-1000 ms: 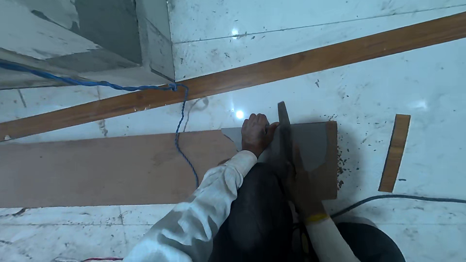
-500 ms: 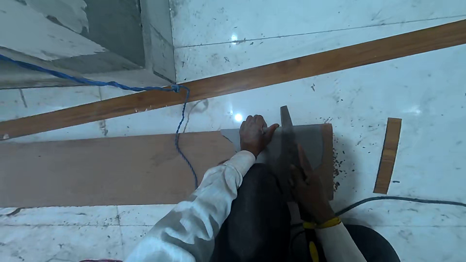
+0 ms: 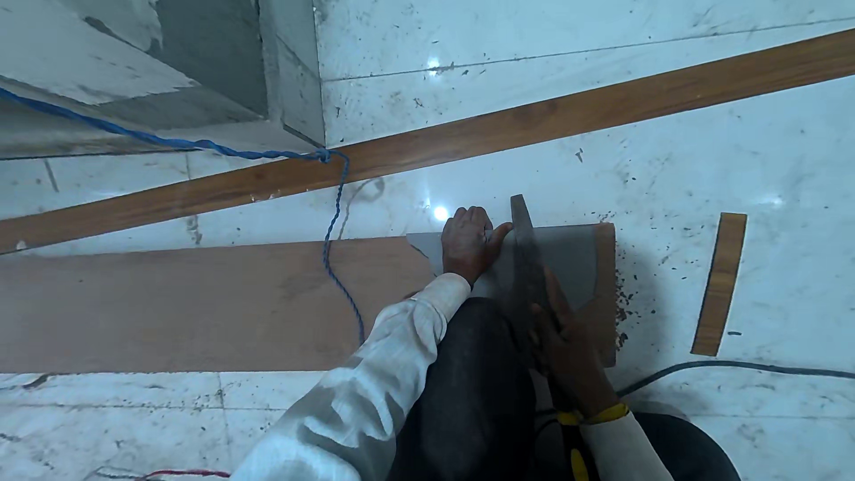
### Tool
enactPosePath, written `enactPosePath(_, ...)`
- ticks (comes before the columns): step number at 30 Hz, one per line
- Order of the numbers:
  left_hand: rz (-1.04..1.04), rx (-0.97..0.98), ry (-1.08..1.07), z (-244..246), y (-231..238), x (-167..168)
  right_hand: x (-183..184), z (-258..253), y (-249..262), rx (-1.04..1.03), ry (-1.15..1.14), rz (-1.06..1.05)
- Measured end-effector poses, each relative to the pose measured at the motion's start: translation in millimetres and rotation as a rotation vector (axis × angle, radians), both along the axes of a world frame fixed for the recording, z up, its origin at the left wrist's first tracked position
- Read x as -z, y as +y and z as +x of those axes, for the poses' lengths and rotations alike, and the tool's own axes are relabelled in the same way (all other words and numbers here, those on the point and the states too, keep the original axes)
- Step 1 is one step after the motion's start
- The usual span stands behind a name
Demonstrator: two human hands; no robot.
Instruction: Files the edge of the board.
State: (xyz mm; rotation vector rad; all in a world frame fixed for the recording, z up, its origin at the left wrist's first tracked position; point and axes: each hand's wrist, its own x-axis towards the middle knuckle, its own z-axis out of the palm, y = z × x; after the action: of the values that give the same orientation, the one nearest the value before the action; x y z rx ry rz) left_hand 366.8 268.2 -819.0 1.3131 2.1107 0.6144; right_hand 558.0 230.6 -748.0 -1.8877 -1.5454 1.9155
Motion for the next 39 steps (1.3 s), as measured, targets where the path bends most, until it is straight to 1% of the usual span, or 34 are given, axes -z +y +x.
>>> enactPosePath(2,0.002,0.006,-0.001,0.0,-0.4,0.2,-1.5,-1.7,-0.9,-0.029,-0.045,0.025)
enactPosePath(5,0.049,0.003,0.005,-0.2,-0.8,1.5,-5.2,-10.9,-3.1,-0.127,-0.162,0.198)
enactPosePath(7,0.071,0.001,0.013,0.4,-2.1,3.9,-9.9,-18.7,-3.0,-0.169,-0.224,0.215)
enactPosePath(10,0.055,0.008,0.008,2.6,-4.3,2.2,-12.8,-17.7,-9.8,-0.183,-0.239,0.23)
enactPosePath(14,0.126,-0.002,0.042,0.3,-1.8,6.3,-8.0,-24.3,-7.3,-0.238,-0.26,0.368)
enactPosePath(16,0.082,0.01,0.036,3.6,-9.1,3.6,-6.7,-31.6,0.4,-0.266,-0.326,0.375)
enactPosePath(17,0.049,0.016,0.028,2.3,-6.1,0.7,-3.3,-35.2,9.1,-0.271,-0.344,0.411)
enactPosePath(19,0.045,0.007,0.018,1.0,-0.8,1.4,0.0,-30.6,19.3,-0.241,-0.284,0.363)
enactPosePath(23,0.003,0.002,-0.007,-0.6,-1.7,-1.0,-4.2,-6.8,11.4,-0.098,-0.128,0.252)
enactPosePath(26,-0.013,0.001,0.009,2.2,-3.6,-0.1,-8.2,7.3,4.7,-0.044,-0.08,0.147)
enactPosePath(29,-0.017,-0.016,0.021,1.6,0.6,-0.2,-6.2,9.6,4.3,-0.001,-0.036,0.04)
enactPosePath(32,-0.057,-0.023,0.004,1.3,1.3,-1.1,-6.6,8.3,3.2,0.019,0.003,-0.005)
enactPosePath(35,-0.029,-0.04,-0.006,1.6,1.0,3.2,-2.8,9.9,0.8,0.029,0.053,-0.011)
enactPosePath(39,-0.059,-0.035,-0.016,0.7,2.1,1.0,-3.3,8.5,0.3,0.052,0.063,-0.05)
